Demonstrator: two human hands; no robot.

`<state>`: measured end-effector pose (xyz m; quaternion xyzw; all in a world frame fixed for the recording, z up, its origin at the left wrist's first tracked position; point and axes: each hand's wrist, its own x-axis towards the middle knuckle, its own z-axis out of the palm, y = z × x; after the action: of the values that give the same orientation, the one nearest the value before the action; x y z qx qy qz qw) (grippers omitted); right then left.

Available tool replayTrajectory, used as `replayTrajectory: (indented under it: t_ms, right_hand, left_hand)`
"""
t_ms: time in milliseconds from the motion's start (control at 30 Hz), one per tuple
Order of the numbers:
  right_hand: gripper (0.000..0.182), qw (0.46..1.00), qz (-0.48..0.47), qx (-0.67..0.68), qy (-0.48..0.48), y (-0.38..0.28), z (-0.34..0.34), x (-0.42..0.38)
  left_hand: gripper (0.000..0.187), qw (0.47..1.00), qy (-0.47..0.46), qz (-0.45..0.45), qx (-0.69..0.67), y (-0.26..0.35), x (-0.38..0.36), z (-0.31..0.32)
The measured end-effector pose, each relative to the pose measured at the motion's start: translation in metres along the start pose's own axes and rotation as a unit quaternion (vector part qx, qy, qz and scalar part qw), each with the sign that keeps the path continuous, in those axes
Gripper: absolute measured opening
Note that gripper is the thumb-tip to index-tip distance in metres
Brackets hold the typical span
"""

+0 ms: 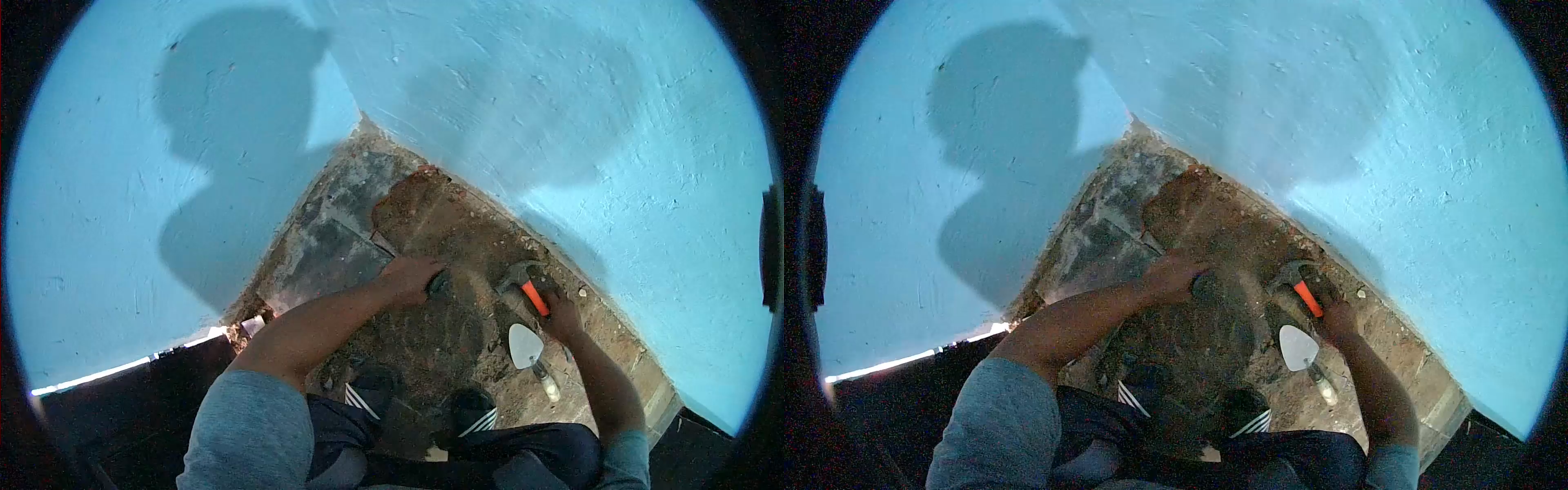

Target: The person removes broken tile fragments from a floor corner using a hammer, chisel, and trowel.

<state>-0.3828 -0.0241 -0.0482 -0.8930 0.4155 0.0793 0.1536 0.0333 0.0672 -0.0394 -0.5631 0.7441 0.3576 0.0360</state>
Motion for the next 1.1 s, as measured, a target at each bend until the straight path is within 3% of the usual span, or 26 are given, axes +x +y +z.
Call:
replayTrajectory:
  t_ms: [100,167,200,267,300,333,367,433,467,567,700,767,833,933,1033,1100]
  right_hand:
    - [0.052,0.966,0.050,0.052,-0.248,-0.023,-0.049,0.023]
    - [0.044,0.944,0.120,0.106,-0.290,-0.031,-0.056,0.039]
    - [0.040,0.929,0.156,0.134,-0.307,-0.036,-0.060,0.044]
    - [0.028,0.835,0.319,0.335,-0.298,-0.060,-0.072,0.046]
    - [0.023,0.763,0.392,0.429,-0.282,-0.076,-0.079,0.045]
    - [0.011,0.744,0.399,0.454,-0.286,-0.094,-0.090,0.044]
    - [0.011,0.728,0.407,0.483,-0.266,-0.098,-0.084,0.041]
    - [0.012,0.695,0.420,0.537,-0.226,-0.104,-0.070,0.036]
    - [0.015,0.702,0.367,0.580,-0.188,-0.111,-0.070,0.029]
    - [0.020,0.679,0.408,0.610,-0.041,-0.122,-0.033,0.038]
    - [0.021,0.634,0.441,0.611,0.172,-0.199,-0.046,0.031]
    - [0.025,0.612,0.440,0.612,0.239,-0.222,-0.031,0.019]
    - [0.028,0.586,0.459,0.594,0.305,-0.251,-0.009,0.016]
    - [0.031,0.554,0.470,0.608,0.321,-0.312,-0.010,0.014]
    - [0.032,0.599,0.468,0.599,0.253,-0.345,0.013,0.012]
    - [0.031,0.596,0.444,0.620,0.250,-0.354,0.002,0.012]
  left_hand:
    - [0.073,1.000,-0.019,0.012,0.021,-0.001,-0.005,0.002]
    - [0.071,0.999,-0.027,0.011,0.019,0.009,-0.014,-0.011]
    - [0.061,0.999,0.004,0.025,0.027,0.006,-0.013,-0.006]
    - [0.043,0.995,0.062,0.058,0.042,-0.005,-0.004,0.013]
    - [0.040,0.998,0.044,0.044,0.028,-0.007,0.000,0.014]
    - [0.037,0.999,0.025,0.031,0.013,-0.009,0.006,0.011]
    - [0.034,1.000,0.007,0.018,-0.001,-0.009,0.011,0.009]
    - [0.032,0.995,0.084,0.029,-0.049,-0.001,0.005,0.001]
    - [0.030,0.989,0.123,0.033,-0.072,0.002,0.002,-0.004]
    - [0.031,0.997,0.060,-0.043,-0.022,0.008,0.008,-0.016]
    - [0.025,0.995,0.089,-0.028,0.032,-0.005,0.025,0.005]
    - [0.027,0.996,0.055,-0.023,0.062,0.010,0.006,-0.015]
    - [0.024,0.996,0.074,-0.011,0.039,-0.008,0.024,0.013]
    - [0.023,0.997,0.068,-0.033,0.035,-0.014,0.036,0.022]
    - [0.024,0.997,0.039,-0.067,0.026,0.005,0.020,0.002]
    - [0.024,0.997,0.018,-0.060,0.040,0.008,0.016,-0.006]
